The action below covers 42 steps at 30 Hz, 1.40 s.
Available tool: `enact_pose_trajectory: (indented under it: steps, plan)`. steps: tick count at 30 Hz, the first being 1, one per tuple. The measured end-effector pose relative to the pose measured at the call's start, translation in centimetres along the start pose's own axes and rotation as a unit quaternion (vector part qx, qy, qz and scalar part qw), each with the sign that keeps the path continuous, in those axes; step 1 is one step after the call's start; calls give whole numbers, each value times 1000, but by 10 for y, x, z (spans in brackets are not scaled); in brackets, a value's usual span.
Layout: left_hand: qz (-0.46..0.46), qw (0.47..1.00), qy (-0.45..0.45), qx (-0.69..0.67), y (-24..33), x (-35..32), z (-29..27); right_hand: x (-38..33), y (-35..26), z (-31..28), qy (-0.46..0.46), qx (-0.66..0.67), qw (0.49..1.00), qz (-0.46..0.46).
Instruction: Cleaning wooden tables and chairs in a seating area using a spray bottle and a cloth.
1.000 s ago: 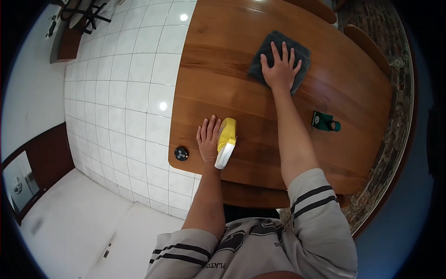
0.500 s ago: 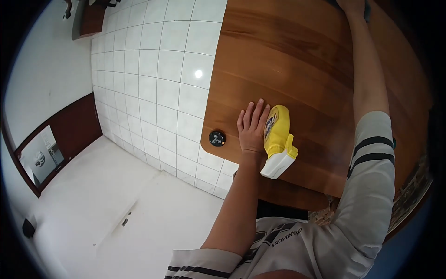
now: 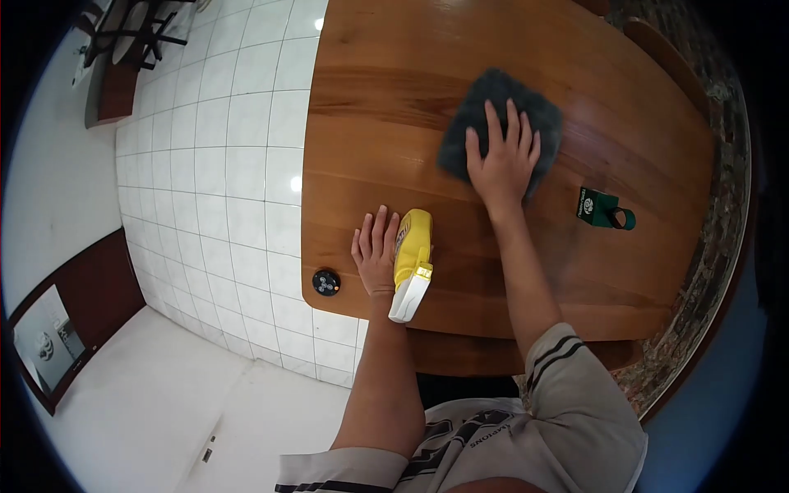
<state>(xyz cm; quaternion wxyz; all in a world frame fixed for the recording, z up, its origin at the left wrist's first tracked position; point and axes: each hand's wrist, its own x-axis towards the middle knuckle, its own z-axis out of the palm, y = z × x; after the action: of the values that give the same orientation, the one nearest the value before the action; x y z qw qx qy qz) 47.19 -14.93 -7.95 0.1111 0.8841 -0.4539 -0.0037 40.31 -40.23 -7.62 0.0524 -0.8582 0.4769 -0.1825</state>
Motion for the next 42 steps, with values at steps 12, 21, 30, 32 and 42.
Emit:
enact_pose_trajectory:
  steps: [12, 21, 30, 32, 42]
  plan:
    - [6, 1000, -17, 19, 4, -2, 1, -190, -12, -86, -196, 14, 980, -3]
    - [-54, 992, -109, -37, 9, -2, -8, 46, -15, 31, -23, -34, 999, 15]
    - [-6, 995, -62, 83, 3, -2, -1, 197, -43, 92, 12, -79, 997, -10]
    - [-23, 996, -72, 43, 6, -1, -6, 221, -43, 102, 12, -77, 996, -39]
    - [2, 1000, -23, 12, 9, 7, -5, 272, -27, 108, -35, -93, 981, -167]
